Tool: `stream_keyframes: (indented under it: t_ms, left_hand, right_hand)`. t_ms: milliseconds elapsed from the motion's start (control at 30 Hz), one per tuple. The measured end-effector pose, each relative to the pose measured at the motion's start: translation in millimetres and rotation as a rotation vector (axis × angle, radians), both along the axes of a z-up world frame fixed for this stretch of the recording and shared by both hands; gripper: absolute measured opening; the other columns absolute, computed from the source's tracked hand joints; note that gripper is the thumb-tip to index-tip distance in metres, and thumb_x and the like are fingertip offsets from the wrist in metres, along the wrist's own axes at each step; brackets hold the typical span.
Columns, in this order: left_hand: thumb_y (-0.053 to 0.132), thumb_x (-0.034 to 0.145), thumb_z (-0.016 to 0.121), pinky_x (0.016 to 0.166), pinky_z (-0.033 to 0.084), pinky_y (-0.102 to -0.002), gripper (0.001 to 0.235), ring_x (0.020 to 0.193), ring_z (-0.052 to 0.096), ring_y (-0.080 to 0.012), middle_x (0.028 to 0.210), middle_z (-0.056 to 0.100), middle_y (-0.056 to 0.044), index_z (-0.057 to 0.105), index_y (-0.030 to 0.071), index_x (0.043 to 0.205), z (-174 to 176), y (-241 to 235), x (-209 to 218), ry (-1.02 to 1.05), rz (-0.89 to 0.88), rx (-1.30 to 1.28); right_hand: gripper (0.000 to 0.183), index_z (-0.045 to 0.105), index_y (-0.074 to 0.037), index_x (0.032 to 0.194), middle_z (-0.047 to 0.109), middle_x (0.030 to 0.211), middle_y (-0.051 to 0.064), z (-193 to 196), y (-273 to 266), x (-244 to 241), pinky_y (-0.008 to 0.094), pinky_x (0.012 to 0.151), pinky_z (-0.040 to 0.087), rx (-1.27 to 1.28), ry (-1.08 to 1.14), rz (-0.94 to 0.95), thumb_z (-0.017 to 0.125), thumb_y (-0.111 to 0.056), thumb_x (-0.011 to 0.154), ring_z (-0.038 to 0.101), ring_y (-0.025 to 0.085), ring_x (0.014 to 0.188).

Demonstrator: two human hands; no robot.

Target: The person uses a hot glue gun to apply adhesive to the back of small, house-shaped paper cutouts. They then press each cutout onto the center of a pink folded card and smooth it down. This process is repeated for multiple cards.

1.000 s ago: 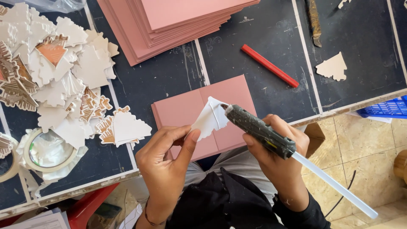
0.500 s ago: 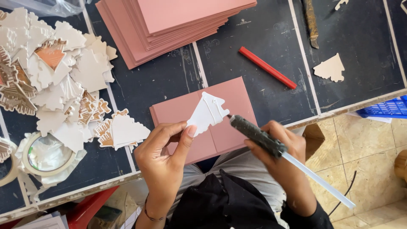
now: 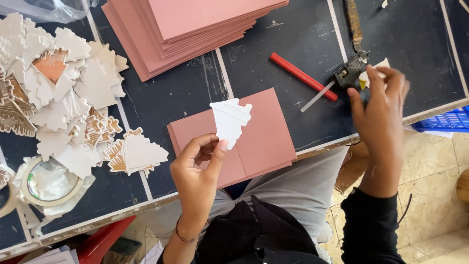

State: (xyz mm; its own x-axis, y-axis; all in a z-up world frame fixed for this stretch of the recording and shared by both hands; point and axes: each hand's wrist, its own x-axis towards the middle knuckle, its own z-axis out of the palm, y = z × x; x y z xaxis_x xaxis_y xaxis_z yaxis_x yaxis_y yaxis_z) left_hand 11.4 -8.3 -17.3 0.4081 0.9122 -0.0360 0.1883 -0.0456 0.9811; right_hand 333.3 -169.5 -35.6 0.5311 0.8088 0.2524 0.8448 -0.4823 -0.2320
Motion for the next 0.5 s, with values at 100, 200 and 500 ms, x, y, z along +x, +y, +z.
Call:
stream_keyframes:
  t_ms: [100, 200, 500]
  left_hand:
    - [0.022, 0.098, 0.079, 0.074, 0.06, -0.024, 0.019, 0.084, 0.075, -0.0109, 0.094, 0.082, -0.004, 0.076, 0.007, 0.109, -2, -5, 4, 0.027, 0.043, -0.043]
    - [0.022, 0.097, 0.08, 0.073, 0.055, -0.024, 0.024, 0.079, 0.068, -0.0088, 0.091, 0.08, -0.003, 0.067, 0.01, 0.113, -3, -12, 9, 0.003, 0.069, -0.108]
    - [0.021, 0.095, 0.085, 0.077, 0.053, -0.027, 0.037, 0.088, 0.078, -0.0129, 0.092, 0.08, -0.004, 0.053, 0.012, 0.11, 6, -16, 4, -0.022, 0.065, 0.014]
  right_hand:
    - [0.033, 0.068, 0.008, 0.142, 0.055, 0.139, 0.027, 13, 19, -48, 0.059, 0.1, 0.051, 0.176, -0.086, 0.104, 0.081, -0.009, 0.116, 0.055, 0.044, 0.121]
    - [0.033, 0.076, -0.001, 0.129, 0.067, 0.123, 0.018, 30, 41, -120, 0.044, 0.095, 0.055, 0.307, 0.099, 0.312, 0.088, -0.019, 0.105, 0.063, 0.034, 0.11]
    - [0.016, 0.071, 0.002, 0.112, 0.068, 0.104, 0.017, 31, 71, -180, 0.041, 0.08, 0.059, 0.418, 0.133, 0.538, 0.079, -0.009, 0.104, 0.067, 0.031, 0.085]
